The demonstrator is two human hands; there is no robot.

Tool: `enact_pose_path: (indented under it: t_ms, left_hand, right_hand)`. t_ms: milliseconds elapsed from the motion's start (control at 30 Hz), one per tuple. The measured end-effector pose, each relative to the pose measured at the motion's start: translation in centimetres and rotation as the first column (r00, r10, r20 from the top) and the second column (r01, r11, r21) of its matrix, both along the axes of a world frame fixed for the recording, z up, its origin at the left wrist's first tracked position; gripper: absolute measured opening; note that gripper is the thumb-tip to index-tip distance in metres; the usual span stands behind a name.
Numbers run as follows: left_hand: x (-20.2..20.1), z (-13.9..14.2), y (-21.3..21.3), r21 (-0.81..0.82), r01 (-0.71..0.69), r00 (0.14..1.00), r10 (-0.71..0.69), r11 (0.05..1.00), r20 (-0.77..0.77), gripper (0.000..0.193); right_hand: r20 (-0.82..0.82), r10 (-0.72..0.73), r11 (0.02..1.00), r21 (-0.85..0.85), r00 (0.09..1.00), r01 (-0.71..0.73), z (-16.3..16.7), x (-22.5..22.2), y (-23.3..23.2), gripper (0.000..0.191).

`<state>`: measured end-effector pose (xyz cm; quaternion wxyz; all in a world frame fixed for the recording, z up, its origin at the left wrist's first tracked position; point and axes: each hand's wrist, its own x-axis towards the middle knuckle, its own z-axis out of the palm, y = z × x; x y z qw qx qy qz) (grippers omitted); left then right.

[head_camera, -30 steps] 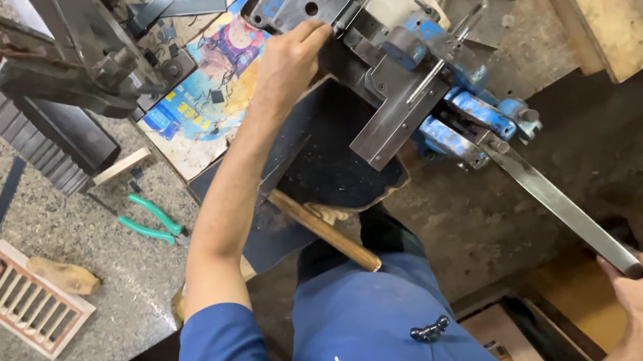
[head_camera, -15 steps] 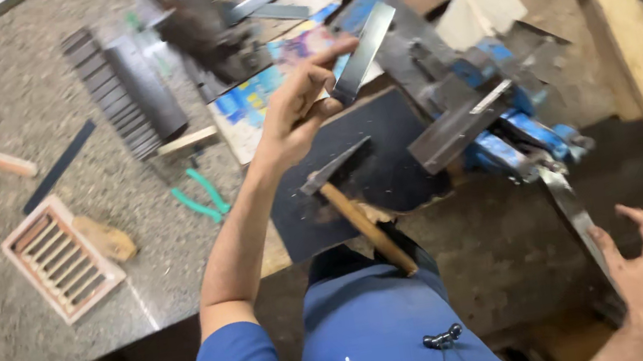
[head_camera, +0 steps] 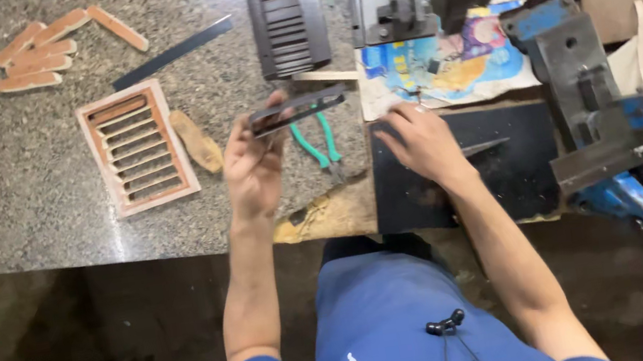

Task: The person repeatedly cuts small wooden pieces using a manual miter saw. They place each piece into the saw, pull the handle to cut, remove the piece, and inspect it before repeating the process with additional pieces.

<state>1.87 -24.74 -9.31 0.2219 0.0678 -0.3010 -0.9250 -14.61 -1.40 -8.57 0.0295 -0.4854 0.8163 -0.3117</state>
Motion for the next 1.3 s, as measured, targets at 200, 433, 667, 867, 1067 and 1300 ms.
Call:
enact_pose_path:
  t_ms: [200, 433, 667, 867, 1067, 1300]
  left_hand:
    - [6.7, -2.1, -4.4, 0.059, -0.175, 0.984, 0.173, 0.983, 0.048, 0.031]
    - [8.8, -2.0, -5.8, 0.095, -0.159, 0.983, 0.149, 0.983, 0.104, 0.034]
    - [6.5, -2.7, -5.0, 0.136, -0.035, 0.996, 0.023, 0.990, 0.083, 0.022]
    - [3.9, -2.4, -3.0, 0.143, 0.115, 0.988, -0.128, 0.983, 0.088, 0.022]
    - [3.4, -1.8, -1.9, 0.092, 0.140, 0.984, -0.149, 0.986, 0.099, 0.024]
    - [4.8, -1.6, -1.8, 0.113, 0.119, 0.989, -0.128, 0.986, 0.075, 0.022]
  right_hand:
    - [-0.343, 0.017, 1.000, 0.002, 0.939, -0.017, -2.1, -1.6, -13.2, 0.050]
    - [0.295, -0.146, 0.986, -0.032, 0.944, 0.163, -2.7, 1.4, -11.7, 0.028]
    - [0.087, -0.459, 0.889, 0.060, 0.884, 0.455, -4.8, 5.7, -3.2, 0.021]
    - [0.144, -0.448, 0.894, 0.057, 0.882, 0.445, -6.2, 6.5, -0.9, 0.018]
    - [-0.171, -0.254, 0.956, 0.102, 0.952, 0.273, -5.0, 6.4, -1.3, 0.040]
    - [-0.318, -0.208, 0.966, 0.079, 0.925, 0.245, -4.8, 7.1, -0.8, 0.037]
